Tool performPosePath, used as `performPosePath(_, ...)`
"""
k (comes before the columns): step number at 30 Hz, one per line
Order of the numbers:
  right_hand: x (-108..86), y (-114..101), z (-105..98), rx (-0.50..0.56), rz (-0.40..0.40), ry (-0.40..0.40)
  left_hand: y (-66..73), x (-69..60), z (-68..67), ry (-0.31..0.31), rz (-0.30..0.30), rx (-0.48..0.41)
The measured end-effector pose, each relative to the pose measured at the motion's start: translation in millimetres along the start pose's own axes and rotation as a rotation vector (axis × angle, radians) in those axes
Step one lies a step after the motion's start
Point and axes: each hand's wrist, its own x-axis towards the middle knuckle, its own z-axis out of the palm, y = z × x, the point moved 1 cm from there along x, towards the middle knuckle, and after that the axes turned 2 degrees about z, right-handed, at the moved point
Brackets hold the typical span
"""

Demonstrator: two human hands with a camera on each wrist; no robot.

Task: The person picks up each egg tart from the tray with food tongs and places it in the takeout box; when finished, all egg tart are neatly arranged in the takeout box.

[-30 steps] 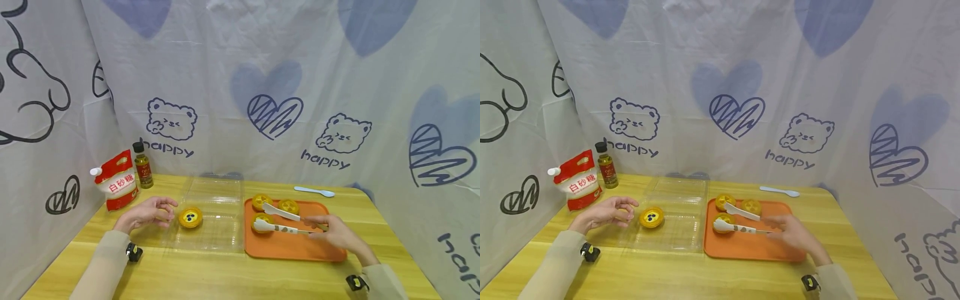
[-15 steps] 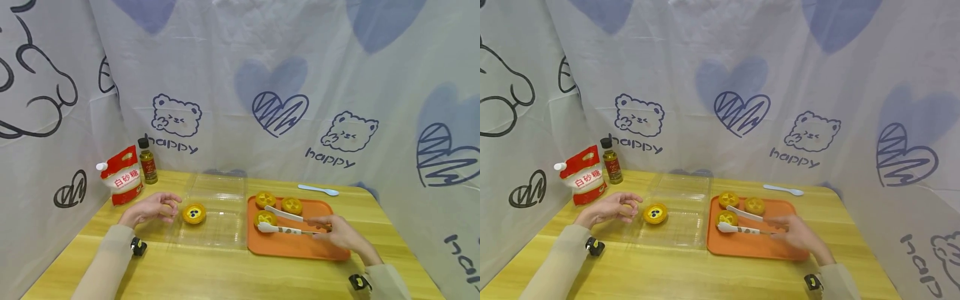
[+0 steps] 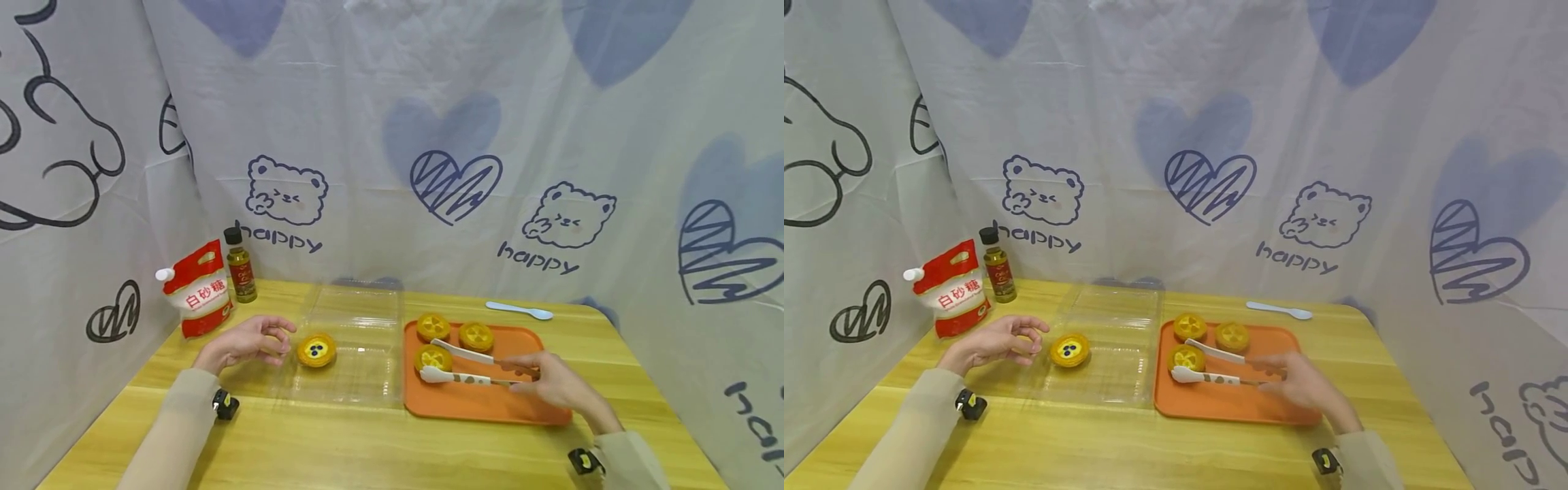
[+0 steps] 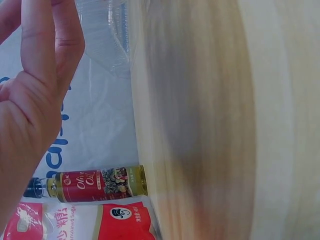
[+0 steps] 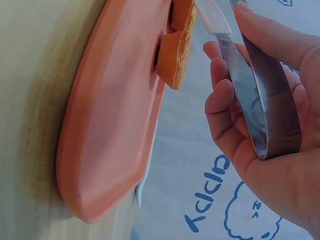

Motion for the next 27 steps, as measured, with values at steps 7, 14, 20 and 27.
performPosePath(7,0.2,-0.4,1.6,0.006,0.017,0.012,-1.5,0.6,-0.8,0.003,-0.005,0.003)
performPosePath(14,-2.7,1.5,2.2,0.021,0.005,0.023,-3.0,0.6,-1.2,0.009,-0.011,-0.010)
performPosePath(20,-5.6,1.8,0.0,0.084,-0.009,0.027,-3.3,0.5,-1.6,0.007,-0.006,-0.007)
performPosePath(27,-2.4,0.0,-2.5,0.112,-0.014,0.048,-4.3,1.8,-2.0,0.007,-0.002,-0.003)
